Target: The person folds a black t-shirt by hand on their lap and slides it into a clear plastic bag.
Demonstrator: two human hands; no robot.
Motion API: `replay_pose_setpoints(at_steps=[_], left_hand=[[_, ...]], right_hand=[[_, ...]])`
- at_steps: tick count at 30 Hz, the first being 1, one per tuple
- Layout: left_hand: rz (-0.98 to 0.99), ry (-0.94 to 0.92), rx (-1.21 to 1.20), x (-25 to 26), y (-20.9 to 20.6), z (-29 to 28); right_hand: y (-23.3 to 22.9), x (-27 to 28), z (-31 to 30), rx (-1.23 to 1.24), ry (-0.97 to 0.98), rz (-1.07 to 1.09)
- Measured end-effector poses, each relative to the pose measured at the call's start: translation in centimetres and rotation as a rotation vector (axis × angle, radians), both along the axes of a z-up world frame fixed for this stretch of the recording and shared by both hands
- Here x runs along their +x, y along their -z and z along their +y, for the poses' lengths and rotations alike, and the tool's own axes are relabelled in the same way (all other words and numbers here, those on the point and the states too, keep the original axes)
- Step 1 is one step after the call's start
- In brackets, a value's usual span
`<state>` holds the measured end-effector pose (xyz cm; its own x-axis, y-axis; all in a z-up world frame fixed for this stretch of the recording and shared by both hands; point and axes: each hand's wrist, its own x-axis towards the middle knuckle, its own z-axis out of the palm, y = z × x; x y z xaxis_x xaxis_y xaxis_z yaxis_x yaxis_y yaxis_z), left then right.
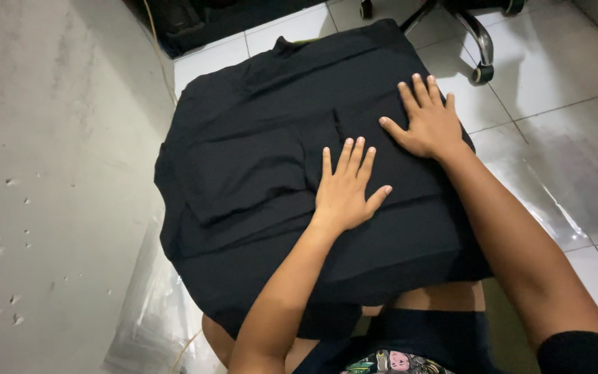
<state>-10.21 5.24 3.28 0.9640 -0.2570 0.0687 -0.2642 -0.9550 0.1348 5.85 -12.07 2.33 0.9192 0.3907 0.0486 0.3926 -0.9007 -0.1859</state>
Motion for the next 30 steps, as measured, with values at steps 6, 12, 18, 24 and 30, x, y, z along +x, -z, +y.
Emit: replay_pose_setpoints(at_steps=[6, 12, 18, 24, 30], left_hand=[[-0.027, 0.005, -0.015, -0.1, 0.3, -0.1], [-0.577, 0.187, -0.196, 0.7, 2.4, -0.1], [-0.738, 0.058, -0.407, -0.5, 1.0, 0.9], [-0.722, -0.394, -0.433, -5.0, -0.3, 5.1], [-0.874, -0.719, -0.299, -12.0, -0.9, 11.7]], right_hand=[[-0.6, -0.5, 0.1, -0.051, 0.057, 0.028], [-0.4, -3.9, -1.4, -0.027, 0.080, -0.015], [-0.7, -8.9, -3.3, 0.016, 0.118, -0.059], [0.3, -12.5, -4.9, 0.129, 0.222, -0.064], [1.6, -13.3, -5.3, 0.234, 0.117, -0.324]])
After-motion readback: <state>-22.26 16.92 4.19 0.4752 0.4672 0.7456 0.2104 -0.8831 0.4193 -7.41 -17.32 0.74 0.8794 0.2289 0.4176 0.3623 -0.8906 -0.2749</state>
